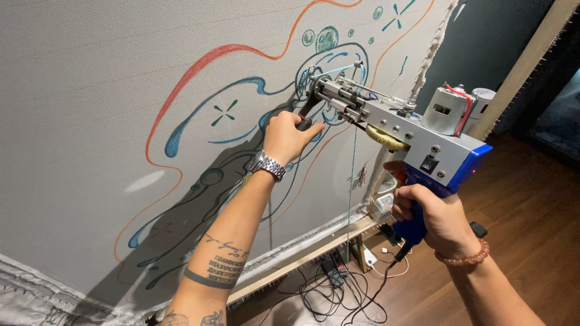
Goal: Operating a tufting gun to create a decorative rug on a vertical canvas frame.
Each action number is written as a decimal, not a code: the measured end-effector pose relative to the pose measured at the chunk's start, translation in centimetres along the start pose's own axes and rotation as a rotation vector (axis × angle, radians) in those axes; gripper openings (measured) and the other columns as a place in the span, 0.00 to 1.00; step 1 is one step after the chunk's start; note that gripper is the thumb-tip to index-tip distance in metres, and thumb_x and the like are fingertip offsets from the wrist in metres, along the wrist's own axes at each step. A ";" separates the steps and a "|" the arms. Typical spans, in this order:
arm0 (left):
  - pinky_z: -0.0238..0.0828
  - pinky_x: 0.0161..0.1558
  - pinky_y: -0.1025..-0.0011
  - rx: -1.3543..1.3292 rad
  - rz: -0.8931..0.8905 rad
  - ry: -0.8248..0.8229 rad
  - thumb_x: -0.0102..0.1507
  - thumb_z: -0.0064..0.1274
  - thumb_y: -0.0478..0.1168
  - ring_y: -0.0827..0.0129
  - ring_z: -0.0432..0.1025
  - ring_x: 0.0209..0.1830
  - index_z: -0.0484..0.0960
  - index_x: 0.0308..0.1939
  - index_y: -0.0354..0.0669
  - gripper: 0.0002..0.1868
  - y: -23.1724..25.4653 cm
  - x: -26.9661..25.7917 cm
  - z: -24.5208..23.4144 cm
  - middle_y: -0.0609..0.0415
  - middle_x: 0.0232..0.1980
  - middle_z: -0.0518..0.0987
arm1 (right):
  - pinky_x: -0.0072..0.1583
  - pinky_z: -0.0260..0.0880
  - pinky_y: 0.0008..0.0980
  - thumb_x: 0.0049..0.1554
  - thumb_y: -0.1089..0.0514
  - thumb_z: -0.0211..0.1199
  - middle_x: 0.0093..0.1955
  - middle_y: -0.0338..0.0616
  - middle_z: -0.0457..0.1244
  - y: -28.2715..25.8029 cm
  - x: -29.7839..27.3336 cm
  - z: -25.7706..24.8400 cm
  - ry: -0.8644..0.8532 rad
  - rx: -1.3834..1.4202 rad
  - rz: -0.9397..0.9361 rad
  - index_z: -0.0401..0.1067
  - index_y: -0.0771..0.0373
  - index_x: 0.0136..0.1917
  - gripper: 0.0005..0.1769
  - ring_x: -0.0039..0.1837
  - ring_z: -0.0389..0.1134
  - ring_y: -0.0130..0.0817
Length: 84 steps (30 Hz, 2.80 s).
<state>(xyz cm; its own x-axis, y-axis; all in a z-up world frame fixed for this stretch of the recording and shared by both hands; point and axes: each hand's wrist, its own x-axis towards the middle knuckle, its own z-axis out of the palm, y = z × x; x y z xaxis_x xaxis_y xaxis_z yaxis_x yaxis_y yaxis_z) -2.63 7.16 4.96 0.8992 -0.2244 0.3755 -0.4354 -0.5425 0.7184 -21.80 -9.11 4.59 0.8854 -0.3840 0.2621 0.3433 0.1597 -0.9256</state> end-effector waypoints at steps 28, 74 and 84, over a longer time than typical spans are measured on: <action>0.70 0.26 0.70 0.054 -0.019 0.036 0.48 0.59 0.52 0.56 0.74 0.21 0.76 0.14 0.47 0.17 -1.2 1.0 0.7 0.54 0.12 0.71 | 0.28 0.55 0.36 0.43 0.74 0.51 0.22 0.46 0.46 0.1 0.6 0.4 0.006 0.040 0.014 0.60 0.67 0.27 0.07 0.23 0.48 0.34; 0.62 0.17 0.72 0.154 0.096 0.076 0.51 0.58 0.53 0.67 0.62 0.08 0.74 0.13 0.38 0.23 -1.0 0.9 0.7 0.55 0.11 0.69 | 0.33 0.58 0.28 0.48 0.68 0.51 0.25 0.43 0.55 3.7 2.6 -4.1 -0.092 0.020 0.110 0.67 0.71 0.39 0.05 0.28 0.56 0.31; 0.70 0.28 0.71 0.148 0.004 0.064 0.48 0.59 0.54 0.59 0.73 0.21 0.77 0.14 0.49 0.17 -3.4 4.3 -0.3 0.56 0.11 0.70 | 0.27 0.55 0.35 0.43 0.76 0.52 0.21 0.48 0.47 1.6 3.2 1.3 -0.072 -0.090 -0.112 0.60 0.72 0.28 0.06 0.22 0.50 0.36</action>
<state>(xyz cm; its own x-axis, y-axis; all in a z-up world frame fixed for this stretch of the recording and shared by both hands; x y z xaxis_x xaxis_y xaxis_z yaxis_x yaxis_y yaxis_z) 2.73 8.31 4.29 0.8911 -0.1772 0.4178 -0.4233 -0.6564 0.6245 -18.07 -8.90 4.32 0.8645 -0.3278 0.3810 0.4143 0.0357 -0.9094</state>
